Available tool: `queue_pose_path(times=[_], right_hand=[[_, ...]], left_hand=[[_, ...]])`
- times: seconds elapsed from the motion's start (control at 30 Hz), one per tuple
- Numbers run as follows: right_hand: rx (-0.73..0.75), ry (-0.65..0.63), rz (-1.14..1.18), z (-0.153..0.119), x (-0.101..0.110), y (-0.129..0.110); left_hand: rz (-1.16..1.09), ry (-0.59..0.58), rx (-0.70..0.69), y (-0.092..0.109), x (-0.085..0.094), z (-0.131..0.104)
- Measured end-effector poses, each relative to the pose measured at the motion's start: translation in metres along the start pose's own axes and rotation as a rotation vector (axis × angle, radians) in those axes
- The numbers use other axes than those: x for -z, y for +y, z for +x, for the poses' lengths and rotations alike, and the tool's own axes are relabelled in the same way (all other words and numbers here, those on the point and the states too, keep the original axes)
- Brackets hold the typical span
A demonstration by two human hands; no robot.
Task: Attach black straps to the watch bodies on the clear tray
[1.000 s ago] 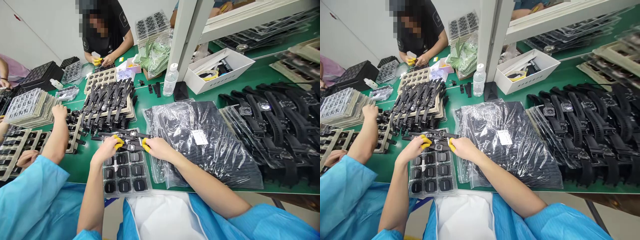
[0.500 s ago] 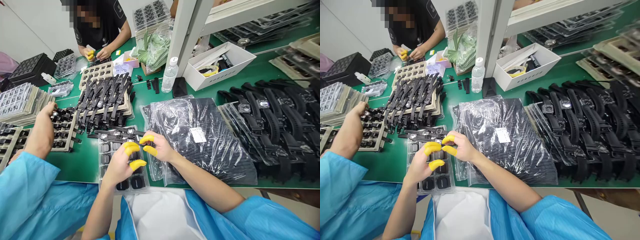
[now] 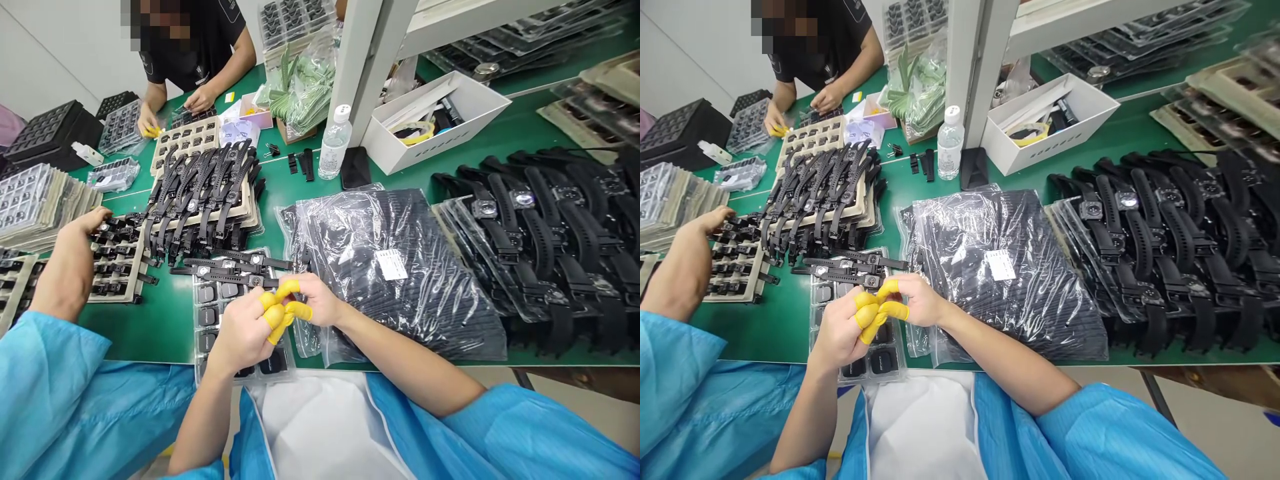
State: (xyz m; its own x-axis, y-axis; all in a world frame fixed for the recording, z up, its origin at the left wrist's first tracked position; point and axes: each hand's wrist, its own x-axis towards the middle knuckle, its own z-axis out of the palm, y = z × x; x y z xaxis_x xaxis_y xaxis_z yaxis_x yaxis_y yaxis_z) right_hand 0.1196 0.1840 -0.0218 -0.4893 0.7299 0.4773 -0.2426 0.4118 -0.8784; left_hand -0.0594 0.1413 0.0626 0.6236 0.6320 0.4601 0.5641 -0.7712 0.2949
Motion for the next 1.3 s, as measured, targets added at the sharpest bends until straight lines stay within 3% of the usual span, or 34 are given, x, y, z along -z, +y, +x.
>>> queue_pose_path(times=[0.2,0.5,0.73,0.87,0.97,1.17,1.3], right_hand=[[-0.058,-0.032,0.056,0.000,0.003,0.001],[-0.155,-0.064,0.105,-0.001,-0.001,0.007],[-0.263,-0.102,0.186,-0.001,-0.006,0.006],[-0.277,-0.122,0.179,0.000,-0.008,0.005],[-0.268,-0.124,0.171,0.001,-0.009,0.003],[-0.280,-0.137,0.189,0.004,-0.011,-0.002],[-0.252,-0.114,0.155,0.004,-0.008,-0.006]], left_hand=[[-0.052,0.046,0.056,0.002,-0.009,-0.003],[-0.158,-0.043,0.120,-0.001,-0.006,-0.013],[-0.294,0.048,0.199,-0.003,-0.016,-0.017],[-0.279,0.089,0.195,-0.002,-0.018,-0.018],[-0.401,0.114,0.198,-0.002,-0.020,-0.021],[-0.660,0.206,0.444,-0.001,-0.038,-0.038],[-0.708,0.218,0.585,-0.006,-0.042,-0.043]])
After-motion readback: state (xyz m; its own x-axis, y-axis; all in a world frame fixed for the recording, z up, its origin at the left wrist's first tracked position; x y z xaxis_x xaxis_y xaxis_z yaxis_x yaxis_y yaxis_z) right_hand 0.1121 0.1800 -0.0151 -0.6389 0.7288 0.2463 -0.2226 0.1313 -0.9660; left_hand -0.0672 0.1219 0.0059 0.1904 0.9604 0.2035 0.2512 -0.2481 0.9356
